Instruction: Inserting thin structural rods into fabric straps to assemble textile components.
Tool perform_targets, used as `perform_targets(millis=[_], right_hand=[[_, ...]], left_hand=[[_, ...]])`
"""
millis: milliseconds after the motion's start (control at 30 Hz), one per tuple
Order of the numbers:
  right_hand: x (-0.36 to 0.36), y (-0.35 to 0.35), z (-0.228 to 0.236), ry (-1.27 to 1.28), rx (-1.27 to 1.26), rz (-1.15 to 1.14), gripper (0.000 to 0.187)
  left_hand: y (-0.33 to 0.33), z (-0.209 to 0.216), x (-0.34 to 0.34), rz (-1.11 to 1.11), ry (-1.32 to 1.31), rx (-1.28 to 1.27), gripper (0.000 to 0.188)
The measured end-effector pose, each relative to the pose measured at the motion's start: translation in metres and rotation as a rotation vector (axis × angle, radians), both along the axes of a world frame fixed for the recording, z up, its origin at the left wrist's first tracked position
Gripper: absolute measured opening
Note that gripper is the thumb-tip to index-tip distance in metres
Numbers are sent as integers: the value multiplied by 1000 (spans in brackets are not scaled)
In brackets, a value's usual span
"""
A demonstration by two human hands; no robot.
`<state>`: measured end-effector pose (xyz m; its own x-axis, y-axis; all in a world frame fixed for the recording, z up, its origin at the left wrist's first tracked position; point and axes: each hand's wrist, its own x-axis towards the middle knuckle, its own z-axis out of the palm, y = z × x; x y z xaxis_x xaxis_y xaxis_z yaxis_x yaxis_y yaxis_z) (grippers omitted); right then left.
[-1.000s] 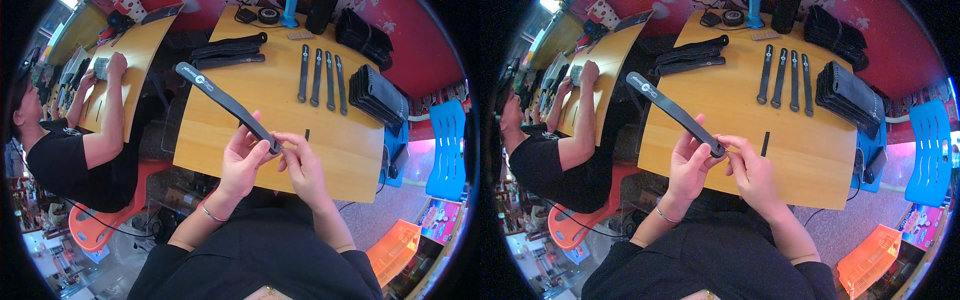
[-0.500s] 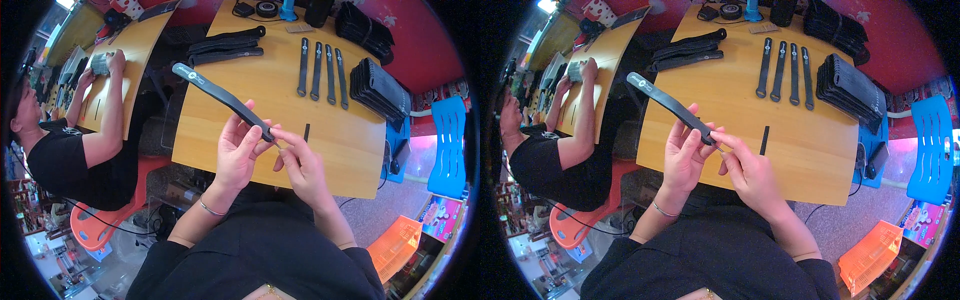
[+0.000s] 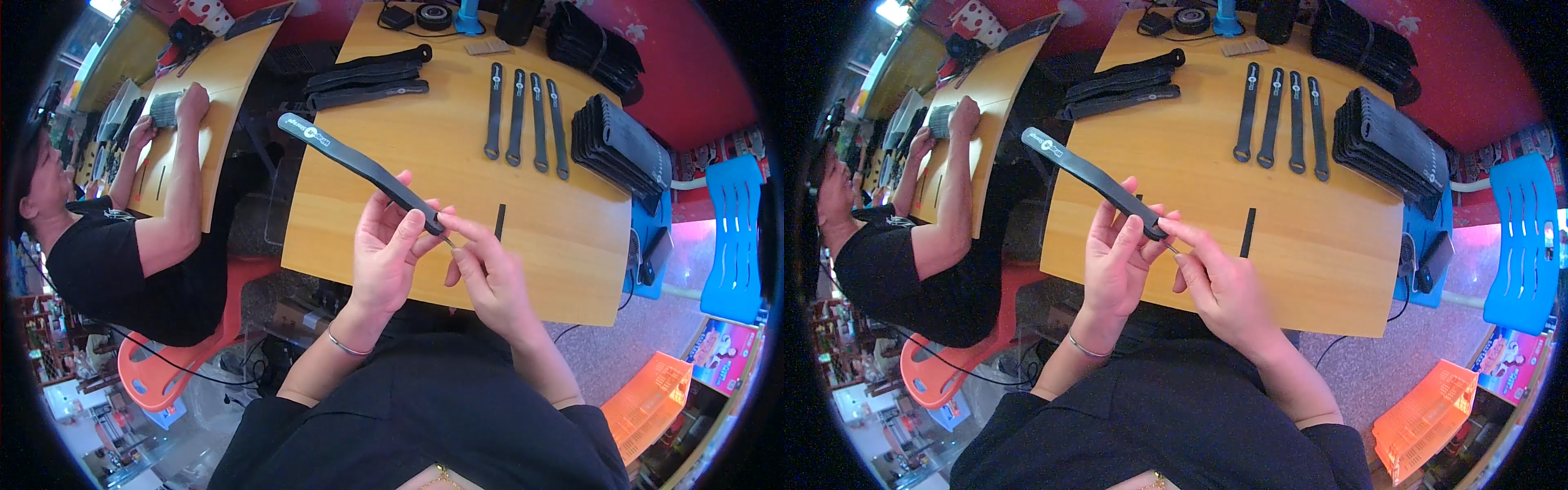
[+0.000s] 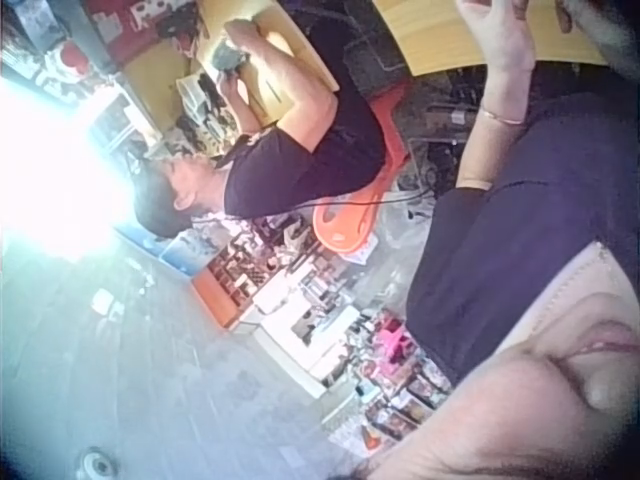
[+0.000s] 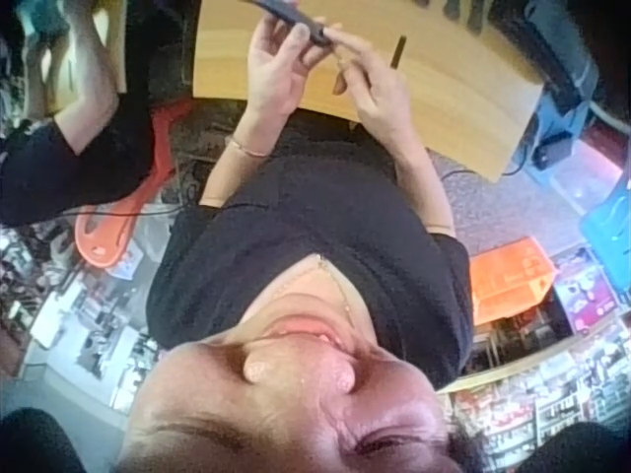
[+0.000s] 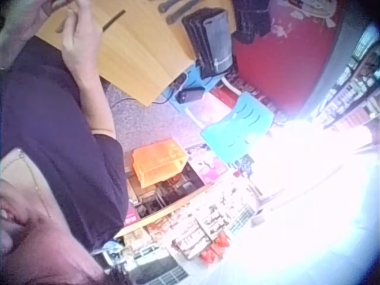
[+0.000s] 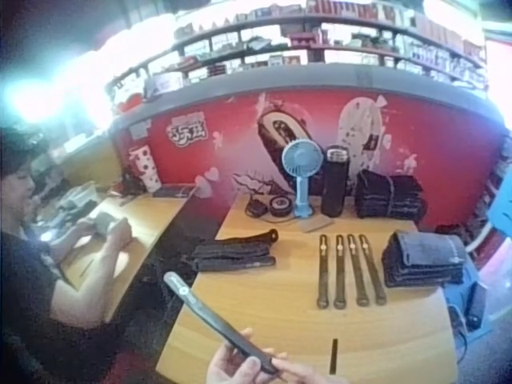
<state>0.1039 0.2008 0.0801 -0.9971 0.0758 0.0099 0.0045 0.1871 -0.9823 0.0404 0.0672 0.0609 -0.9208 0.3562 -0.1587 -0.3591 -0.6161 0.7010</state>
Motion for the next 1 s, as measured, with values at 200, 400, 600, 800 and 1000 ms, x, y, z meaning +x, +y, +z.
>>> perform_targets(millis=[200,400,600,800,1000], right_hand=[[0,-1,2,-3,-5,-20,36],[0,-3,-2,29,35,-62,36],[-3,-5,-12,-14,-20,-43,35],[-4,-9,-23,-5,-159,-40,30],[-8,-14,-25,64,-92,-121,30]], left_hand=[[1,1,1,0,11,-20,43],[1,-2,2,6,61,-77,45],[-2,-5,2,1,24,-82,45],[-5,-6,1,-13,53,-67,44],[-5,-11,0,-7,88,-153,39]])
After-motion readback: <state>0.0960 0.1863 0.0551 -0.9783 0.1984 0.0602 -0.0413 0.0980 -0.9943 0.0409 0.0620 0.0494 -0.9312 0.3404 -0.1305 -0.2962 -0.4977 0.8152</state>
